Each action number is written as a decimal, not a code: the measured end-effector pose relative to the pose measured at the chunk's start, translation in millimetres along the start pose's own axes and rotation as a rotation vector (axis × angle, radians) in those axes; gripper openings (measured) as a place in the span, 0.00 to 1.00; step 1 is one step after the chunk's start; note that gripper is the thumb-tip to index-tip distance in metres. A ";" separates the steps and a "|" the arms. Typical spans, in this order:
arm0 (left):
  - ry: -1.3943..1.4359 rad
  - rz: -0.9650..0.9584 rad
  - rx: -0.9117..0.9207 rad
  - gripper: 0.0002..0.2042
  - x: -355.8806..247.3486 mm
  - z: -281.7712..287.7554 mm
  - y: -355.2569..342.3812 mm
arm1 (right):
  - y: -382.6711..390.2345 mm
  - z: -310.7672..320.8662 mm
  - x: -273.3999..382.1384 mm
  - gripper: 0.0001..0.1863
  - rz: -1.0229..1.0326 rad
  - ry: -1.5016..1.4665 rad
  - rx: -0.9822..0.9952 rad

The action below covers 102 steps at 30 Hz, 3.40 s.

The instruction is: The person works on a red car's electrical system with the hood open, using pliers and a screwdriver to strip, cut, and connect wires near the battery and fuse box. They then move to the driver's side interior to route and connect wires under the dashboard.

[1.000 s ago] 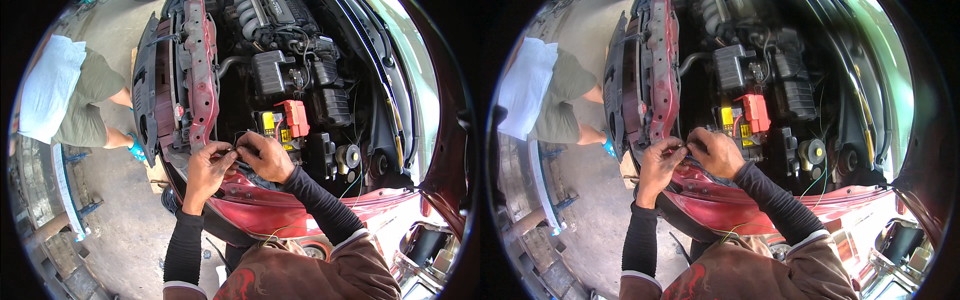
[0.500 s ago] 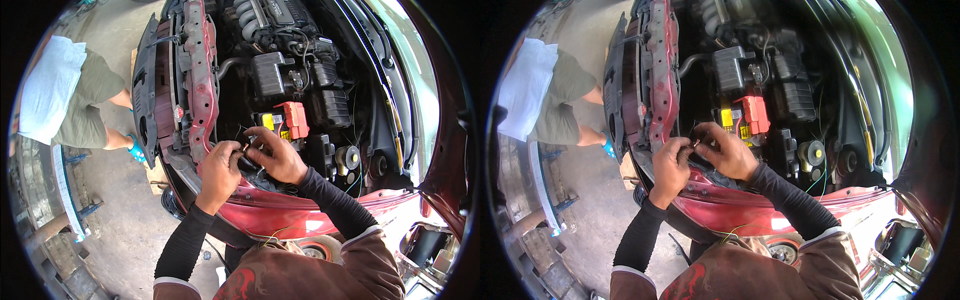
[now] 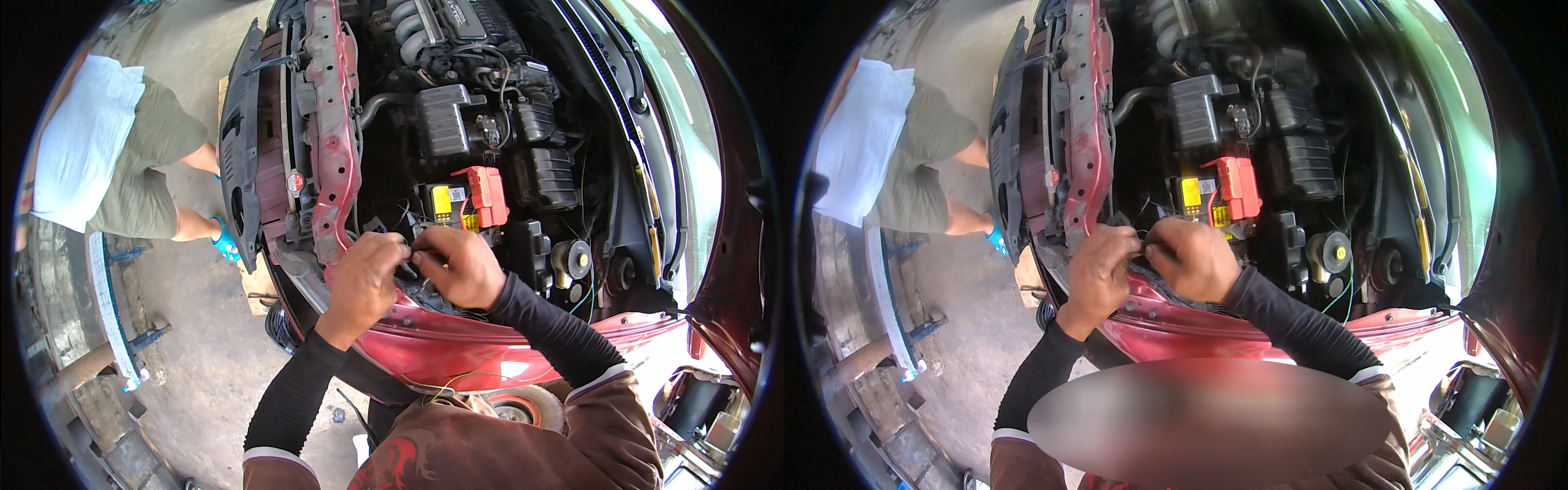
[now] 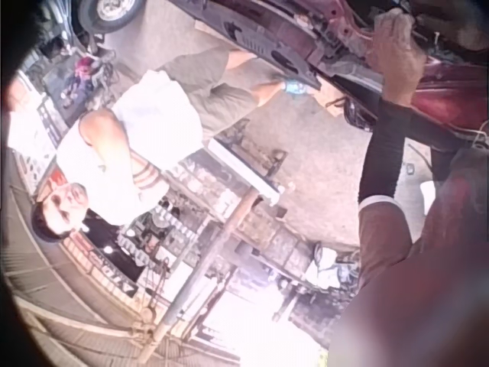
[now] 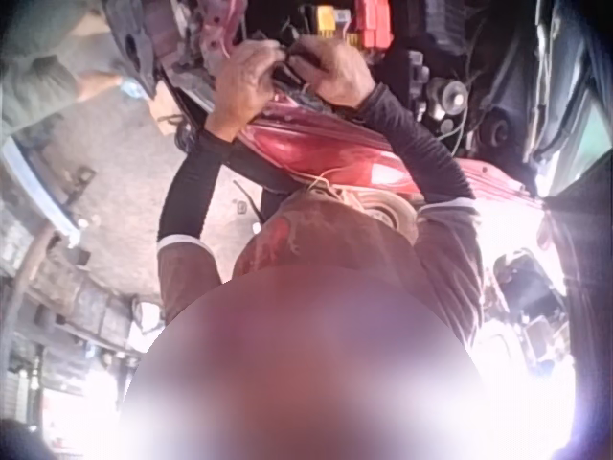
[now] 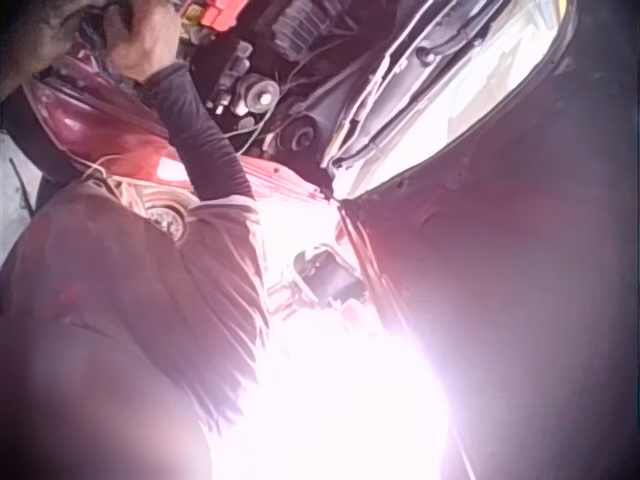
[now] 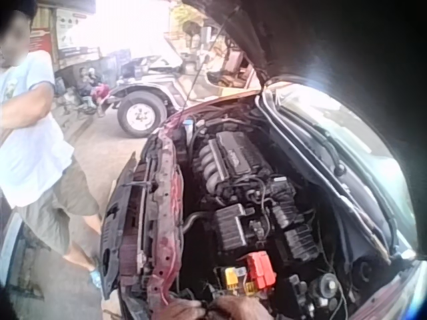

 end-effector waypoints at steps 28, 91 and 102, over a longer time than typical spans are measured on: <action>0.188 0.336 -0.028 0.07 -7.1 -20.6 -2.1 | 8.5 5.0 -5.7 0.12 0.043 0.044 -0.193; 0.342 0.462 0.488 0.10 -4.8 4.0 -11.0 | 22.4 6.7 5.4 0.05 0.111 0.035 0.053; 0.436 0.646 0.627 0.09 -5.2 8.6 -16.1 | 27.2 10.9 7.5 0.06 0.077 -0.041 0.077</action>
Point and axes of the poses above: each hand's wrist, its own y-axis away from the middle knuckle, its own z-axis out of the back of the hand, x = y × z, the point moved 1 cm from there along -y, towards the middle knuckle, and after that the axes turned 9 degrees about z, right-handed, at the moved point
